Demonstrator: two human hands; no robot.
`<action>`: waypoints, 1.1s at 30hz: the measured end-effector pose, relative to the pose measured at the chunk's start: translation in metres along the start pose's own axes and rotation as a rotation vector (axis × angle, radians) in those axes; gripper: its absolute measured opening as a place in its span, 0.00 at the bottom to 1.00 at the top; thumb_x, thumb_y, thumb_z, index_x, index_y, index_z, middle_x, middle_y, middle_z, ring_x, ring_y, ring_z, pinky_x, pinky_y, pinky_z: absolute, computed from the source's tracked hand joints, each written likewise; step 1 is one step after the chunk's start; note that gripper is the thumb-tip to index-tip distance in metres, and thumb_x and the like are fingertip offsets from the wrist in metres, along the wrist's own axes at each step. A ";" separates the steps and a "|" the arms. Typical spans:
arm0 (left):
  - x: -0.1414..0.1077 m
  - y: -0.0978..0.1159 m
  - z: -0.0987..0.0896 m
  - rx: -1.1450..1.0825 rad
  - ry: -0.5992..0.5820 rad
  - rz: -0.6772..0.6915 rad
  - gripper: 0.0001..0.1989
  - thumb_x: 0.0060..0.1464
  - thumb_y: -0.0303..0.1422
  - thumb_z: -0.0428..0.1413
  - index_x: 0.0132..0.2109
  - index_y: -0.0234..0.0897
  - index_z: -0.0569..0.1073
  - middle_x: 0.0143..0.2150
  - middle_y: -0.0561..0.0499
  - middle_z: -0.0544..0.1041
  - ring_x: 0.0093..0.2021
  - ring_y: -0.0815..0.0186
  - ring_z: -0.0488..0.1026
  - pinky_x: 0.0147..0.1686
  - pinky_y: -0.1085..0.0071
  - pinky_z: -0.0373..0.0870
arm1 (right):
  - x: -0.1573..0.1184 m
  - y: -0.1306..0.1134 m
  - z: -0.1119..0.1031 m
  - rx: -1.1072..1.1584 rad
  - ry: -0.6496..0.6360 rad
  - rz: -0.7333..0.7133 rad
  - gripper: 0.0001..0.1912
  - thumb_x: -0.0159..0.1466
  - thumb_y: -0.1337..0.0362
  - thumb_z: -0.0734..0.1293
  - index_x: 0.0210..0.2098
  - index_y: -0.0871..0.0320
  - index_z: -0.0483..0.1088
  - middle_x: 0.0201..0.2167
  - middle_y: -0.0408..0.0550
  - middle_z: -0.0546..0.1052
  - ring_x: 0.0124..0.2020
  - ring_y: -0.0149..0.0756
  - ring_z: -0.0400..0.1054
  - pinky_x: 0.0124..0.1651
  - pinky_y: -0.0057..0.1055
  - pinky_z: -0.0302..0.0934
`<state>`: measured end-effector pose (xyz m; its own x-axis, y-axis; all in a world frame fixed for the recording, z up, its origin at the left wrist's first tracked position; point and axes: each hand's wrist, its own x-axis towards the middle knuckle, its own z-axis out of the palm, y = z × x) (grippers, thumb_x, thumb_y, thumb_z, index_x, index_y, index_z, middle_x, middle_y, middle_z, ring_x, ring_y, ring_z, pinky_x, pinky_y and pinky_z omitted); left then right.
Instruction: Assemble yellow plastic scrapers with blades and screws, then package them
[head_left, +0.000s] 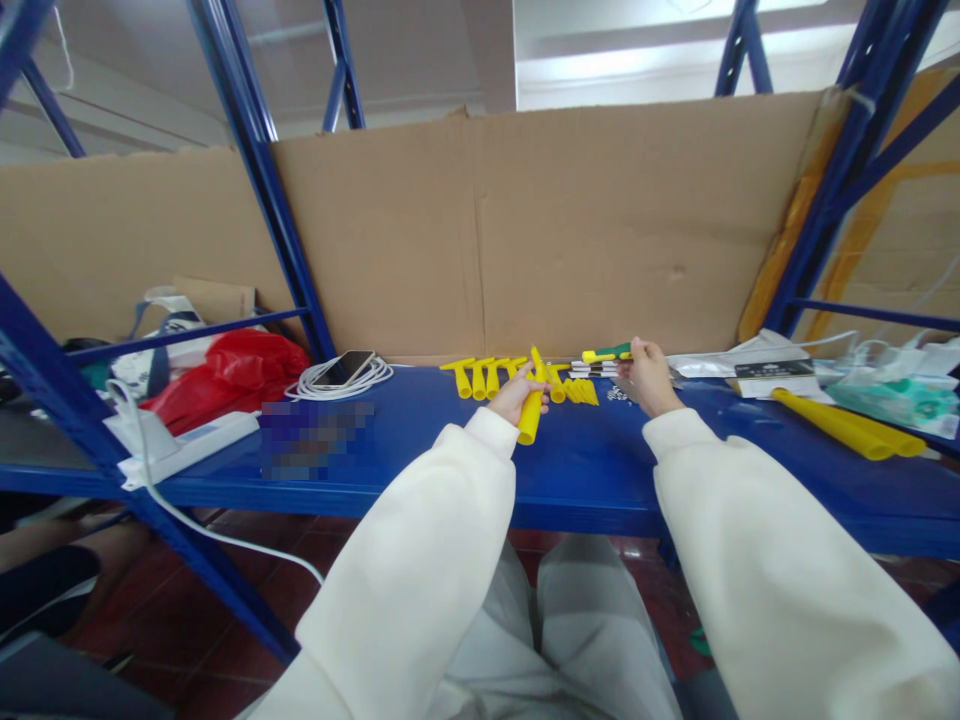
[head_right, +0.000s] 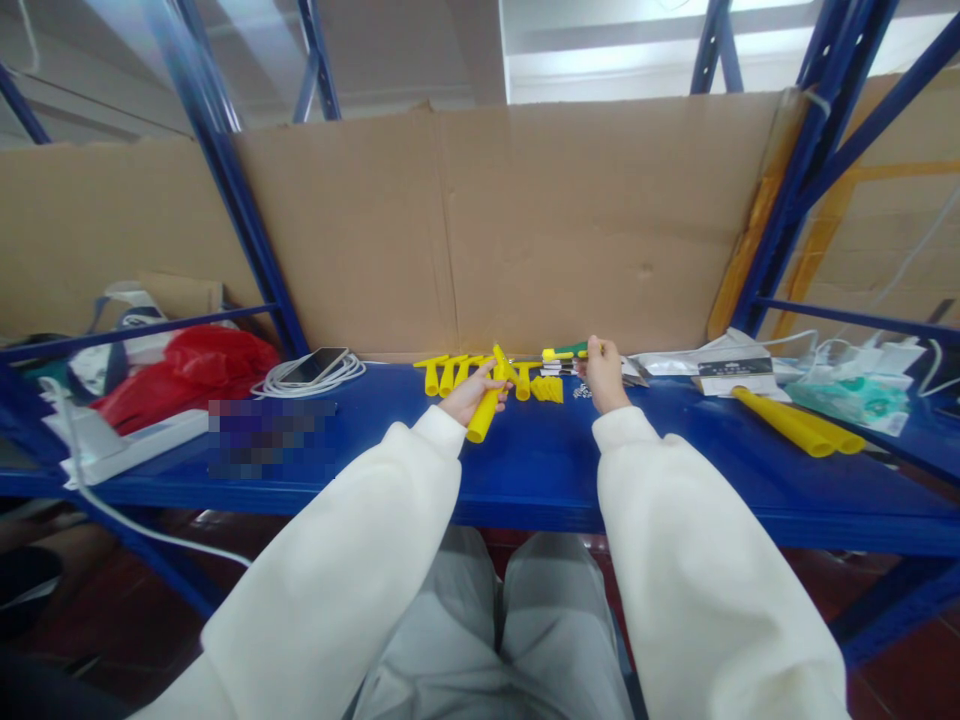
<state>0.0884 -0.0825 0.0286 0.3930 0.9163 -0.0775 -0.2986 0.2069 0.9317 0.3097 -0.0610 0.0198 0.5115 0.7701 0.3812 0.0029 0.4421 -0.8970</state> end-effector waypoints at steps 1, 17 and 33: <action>0.000 0.000 0.000 0.002 0.000 0.001 0.43 0.53 0.17 0.49 0.71 0.49 0.47 0.38 0.51 0.74 0.18 0.75 0.62 0.20 0.78 0.61 | -0.001 -0.001 0.001 0.027 -0.018 0.009 0.16 0.67 0.51 0.65 0.31 0.53 0.59 0.18 0.36 0.68 0.18 0.28 0.65 0.20 0.23 0.61; -0.005 0.003 0.002 0.039 -0.001 -0.004 0.40 0.55 0.17 0.49 0.71 0.47 0.50 0.34 0.53 0.72 0.18 0.75 0.62 0.19 0.78 0.61 | -0.006 0.001 0.004 0.084 -0.044 0.074 0.16 0.66 0.52 0.66 0.30 0.54 0.59 0.20 0.37 0.70 0.19 0.26 0.66 0.23 0.22 0.64; -0.006 0.005 0.002 0.000 0.020 -0.002 0.40 0.55 0.15 0.45 0.71 0.46 0.48 0.32 0.54 0.72 0.18 0.74 0.62 0.19 0.79 0.59 | -0.004 0.007 0.004 0.067 -0.097 -0.007 0.20 0.62 0.47 0.69 0.33 0.52 0.58 0.21 0.34 0.69 0.20 0.26 0.67 0.24 0.22 0.63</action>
<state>0.0862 -0.0873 0.0344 0.3765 0.9224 -0.0866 -0.2977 0.2090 0.9315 0.3040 -0.0591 0.0129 0.4261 0.8062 0.4104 -0.0532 0.4752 -0.8782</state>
